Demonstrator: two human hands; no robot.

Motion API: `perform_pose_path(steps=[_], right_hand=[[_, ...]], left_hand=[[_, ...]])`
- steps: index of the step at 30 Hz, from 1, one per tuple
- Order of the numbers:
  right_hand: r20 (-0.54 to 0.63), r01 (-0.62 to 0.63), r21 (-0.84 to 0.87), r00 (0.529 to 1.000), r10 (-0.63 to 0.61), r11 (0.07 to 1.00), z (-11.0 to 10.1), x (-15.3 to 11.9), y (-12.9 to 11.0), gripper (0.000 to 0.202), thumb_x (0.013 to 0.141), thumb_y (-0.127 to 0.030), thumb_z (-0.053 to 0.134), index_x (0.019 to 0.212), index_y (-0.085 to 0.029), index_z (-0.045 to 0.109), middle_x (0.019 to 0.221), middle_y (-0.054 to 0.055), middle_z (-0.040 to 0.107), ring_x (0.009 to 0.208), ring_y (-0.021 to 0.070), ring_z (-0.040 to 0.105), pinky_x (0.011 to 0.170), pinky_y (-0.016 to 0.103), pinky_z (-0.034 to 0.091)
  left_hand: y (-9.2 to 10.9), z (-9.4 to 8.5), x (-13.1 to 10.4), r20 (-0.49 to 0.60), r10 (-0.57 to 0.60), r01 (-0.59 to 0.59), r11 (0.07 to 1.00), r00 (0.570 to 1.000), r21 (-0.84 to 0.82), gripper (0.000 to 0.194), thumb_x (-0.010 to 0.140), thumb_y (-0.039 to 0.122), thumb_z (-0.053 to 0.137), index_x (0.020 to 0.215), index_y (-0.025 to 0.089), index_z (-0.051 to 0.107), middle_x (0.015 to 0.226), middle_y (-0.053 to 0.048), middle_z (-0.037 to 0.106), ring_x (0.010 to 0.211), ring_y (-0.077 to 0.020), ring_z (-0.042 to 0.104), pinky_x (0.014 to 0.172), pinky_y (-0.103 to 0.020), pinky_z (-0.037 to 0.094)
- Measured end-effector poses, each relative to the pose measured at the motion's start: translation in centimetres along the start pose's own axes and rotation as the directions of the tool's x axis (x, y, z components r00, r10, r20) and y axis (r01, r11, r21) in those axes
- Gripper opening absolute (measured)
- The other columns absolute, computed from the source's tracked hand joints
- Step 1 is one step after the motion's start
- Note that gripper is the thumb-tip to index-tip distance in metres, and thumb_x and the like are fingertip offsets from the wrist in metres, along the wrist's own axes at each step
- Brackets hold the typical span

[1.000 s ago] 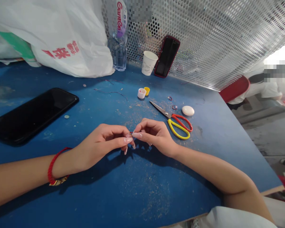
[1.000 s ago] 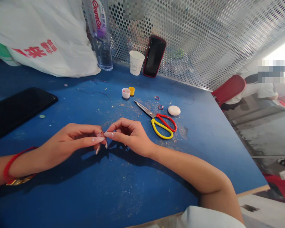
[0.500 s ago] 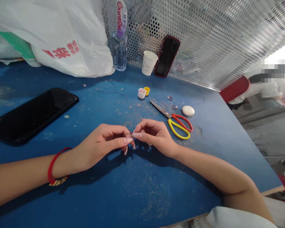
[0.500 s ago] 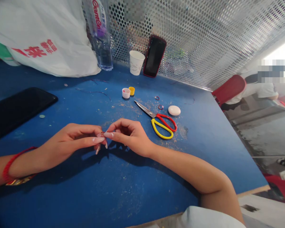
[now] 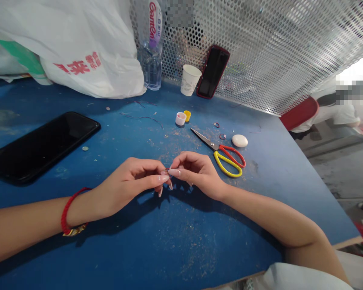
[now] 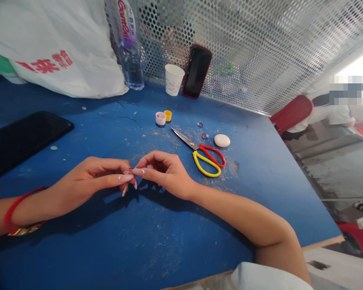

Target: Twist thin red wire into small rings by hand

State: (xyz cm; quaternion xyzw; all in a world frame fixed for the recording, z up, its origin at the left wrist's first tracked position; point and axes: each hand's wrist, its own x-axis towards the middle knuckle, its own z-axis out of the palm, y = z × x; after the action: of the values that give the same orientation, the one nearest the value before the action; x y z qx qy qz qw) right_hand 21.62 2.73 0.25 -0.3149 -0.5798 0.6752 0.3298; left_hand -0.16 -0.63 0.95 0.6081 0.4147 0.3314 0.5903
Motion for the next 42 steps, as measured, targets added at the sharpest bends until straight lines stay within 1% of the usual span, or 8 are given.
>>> perform_pose_path(steps=[7,13,18,22,26,29,35,42], right_hand=[[0.005,0.001,0.015,1.000,-0.001,1.000,0.00,0.09,-0.01,0.038,0.081,-0.044,0.094,0.088,-0.017,0.068,0.062,-0.008,0.056,0.055,0.0060,0.043,0.055,0.023,0.033],[0.004,-0.003,0.001,1.000,0.003,1.000,0.03,0.08,-0.10,0.042,0.080,-0.049,0.093,0.089,-0.017,0.067,0.064,-0.008,0.057,0.056,0.0066,0.044,0.055,0.023,0.036],[-0.004,0.006,-0.036,1.000,-0.007,0.999,0.15,-0.07,-0.06,0.042,0.084,-0.052,0.089,0.089,-0.018,0.064,0.071,-0.005,0.060,0.058,0.0069,0.047,0.055,0.023,0.037],[0.037,0.023,-0.099,0.999,-0.019,0.995,0.22,-0.32,0.20,0.039,0.091,-0.052,0.083,0.090,-0.019,0.062,0.072,-0.004,0.064,0.061,0.0090,0.053,0.056,0.023,0.040],[0.031,0.059,-0.203,0.998,-0.054,0.977,0.23,-0.58,0.21,0.035,0.096,-0.050,0.079,0.090,-0.020,0.061,0.072,-0.005,0.062,0.059,0.0085,0.049,0.055,0.023,0.039],[0.035,0.072,-0.214,0.997,-0.066,0.974,0.25,-0.63,0.12,0.035,0.098,-0.050,0.077,0.090,-0.020,0.060,0.073,-0.004,0.062,0.061,0.0094,0.050,0.056,0.024,0.040],[0.011,0.056,-0.178,0.998,-0.054,0.982,0.35,-0.59,0.04,0.036,0.096,-0.050,0.079,0.090,-0.020,0.061,0.073,-0.004,0.063,0.061,0.0091,0.052,0.056,0.023,0.041],[-0.033,0.008,-0.093,0.999,-0.011,0.996,0.23,-0.37,0.07,0.041,0.088,-0.052,0.087,0.089,-0.019,0.063,0.070,-0.005,0.064,0.055,0.0070,0.051,0.052,0.022,0.040]], left_hand=[[-0.12,0.03,0.01,-0.004,0.003,-0.003,1.000,1.000,-0.016,0.024,0.095,0.030,0.066,0.075,0.020,0.073,0.068,0.003,0.071,0.068,-0.0131,0.067,0.071,-0.021,0.056],[0.01,0.02,0.01,0.001,-0.007,0.007,1.000,1.000,-0.009,0.025,0.095,0.032,0.066,0.074,0.020,0.072,0.069,0.003,0.071,0.069,-0.0132,0.067,0.072,-0.021,0.056],[-0.03,0.01,0.02,0.002,-0.004,0.004,1.000,1.000,-0.012,0.025,0.096,0.030,0.064,0.073,0.021,0.071,0.070,0.004,0.071,0.069,-0.0118,0.066,0.072,-0.019,0.054],[-0.07,0.00,0.02,0.028,-0.005,0.005,1.000,1.000,0.004,0.025,0.096,0.033,0.065,0.076,0.020,0.072,0.071,0.003,0.072,0.071,-0.0126,0.067,0.072,-0.020,0.054],[-0.06,0.05,0.03,0.032,0.007,-0.008,1.000,0.999,0.020,0.028,0.096,0.032,0.065,0.072,0.020,0.070,0.071,0.003,0.072,0.071,-0.0127,0.067,0.072,-0.021,0.054],[-0.09,0.09,0.07,0.030,0.011,-0.011,1.000,0.999,0.020,0.028,0.097,0.032,0.065,0.071,0.020,0.070,0.070,0.002,0.072,0.071,-0.0134,0.067,0.072,-0.021,0.054],[-0.22,0.07,0.17,0.023,0.011,-0.012,0.998,1.000,0.068,0.029,0.098,0.035,0.066,0.076,0.019,0.073,0.071,0.001,0.073,0.070,-0.0141,0.068,0.071,-0.023,0.054],[-0.22,0.06,0.23,0.011,0.020,-0.021,0.996,1.000,0.090,0.028,0.098,0.036,0.068,0.076,0.019,0.072,0.070,0.001,0.074,0.068,-0.0143,0.068,0.068,-0.023,0.055]])
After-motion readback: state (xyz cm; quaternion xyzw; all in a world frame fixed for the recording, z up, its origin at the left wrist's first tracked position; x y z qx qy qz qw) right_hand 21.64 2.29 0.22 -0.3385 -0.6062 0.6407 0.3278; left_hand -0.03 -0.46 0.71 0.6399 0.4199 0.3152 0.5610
